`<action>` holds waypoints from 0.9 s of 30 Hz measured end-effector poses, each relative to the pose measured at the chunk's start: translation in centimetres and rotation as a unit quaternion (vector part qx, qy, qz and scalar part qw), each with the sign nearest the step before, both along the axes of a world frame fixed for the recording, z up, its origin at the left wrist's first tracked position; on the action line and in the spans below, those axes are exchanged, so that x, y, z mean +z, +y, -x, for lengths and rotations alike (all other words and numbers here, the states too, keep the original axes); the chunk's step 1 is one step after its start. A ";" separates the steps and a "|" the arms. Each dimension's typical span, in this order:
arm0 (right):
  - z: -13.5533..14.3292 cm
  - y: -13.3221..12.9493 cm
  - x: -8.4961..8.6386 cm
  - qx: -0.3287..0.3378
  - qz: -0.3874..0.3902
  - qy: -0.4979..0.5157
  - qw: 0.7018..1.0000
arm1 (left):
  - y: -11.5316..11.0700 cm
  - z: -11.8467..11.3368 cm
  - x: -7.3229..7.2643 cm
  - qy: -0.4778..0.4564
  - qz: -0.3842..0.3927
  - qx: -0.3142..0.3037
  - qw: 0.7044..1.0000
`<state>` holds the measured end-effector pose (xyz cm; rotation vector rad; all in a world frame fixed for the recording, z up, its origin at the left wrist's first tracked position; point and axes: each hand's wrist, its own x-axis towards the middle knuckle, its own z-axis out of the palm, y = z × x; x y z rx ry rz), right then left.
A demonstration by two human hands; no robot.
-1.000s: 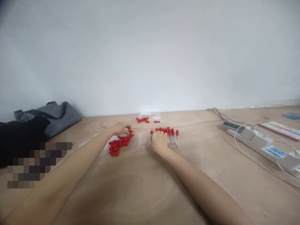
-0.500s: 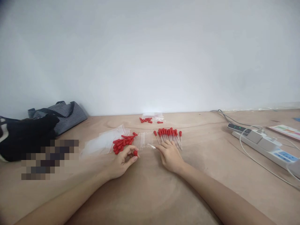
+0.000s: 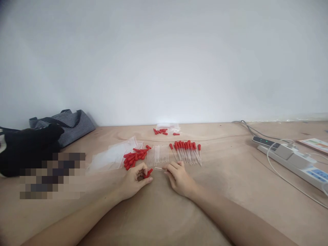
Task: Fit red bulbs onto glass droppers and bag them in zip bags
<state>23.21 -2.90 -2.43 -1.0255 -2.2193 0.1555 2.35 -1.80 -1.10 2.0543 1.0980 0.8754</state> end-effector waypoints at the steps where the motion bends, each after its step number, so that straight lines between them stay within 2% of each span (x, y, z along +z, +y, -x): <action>1: 0.1 -0.1 0.0 0.005 -0.001 0.001 1.000 | 0.0 0.0 0.1 -0.003 0.003 0.000 1.000; 8: 0.6 -0.6 0.4 0.012 0.001 -0.008 1.000 | 0.2 0.0 -0.2 -0.012 0.008 -0.001 1.000; 17: 0.5 -0.8 0.4 0.024 0.022 0.008 0.999 | 0.2 -0.2 -0.1 -0.088 0.069 0.002 0.994; 27: 0.4 -1.0 0.5 0.018 0.017 0.008 1.000 | 0.2 -0.1 -0.4 -0.093 0.056 0.011 0.994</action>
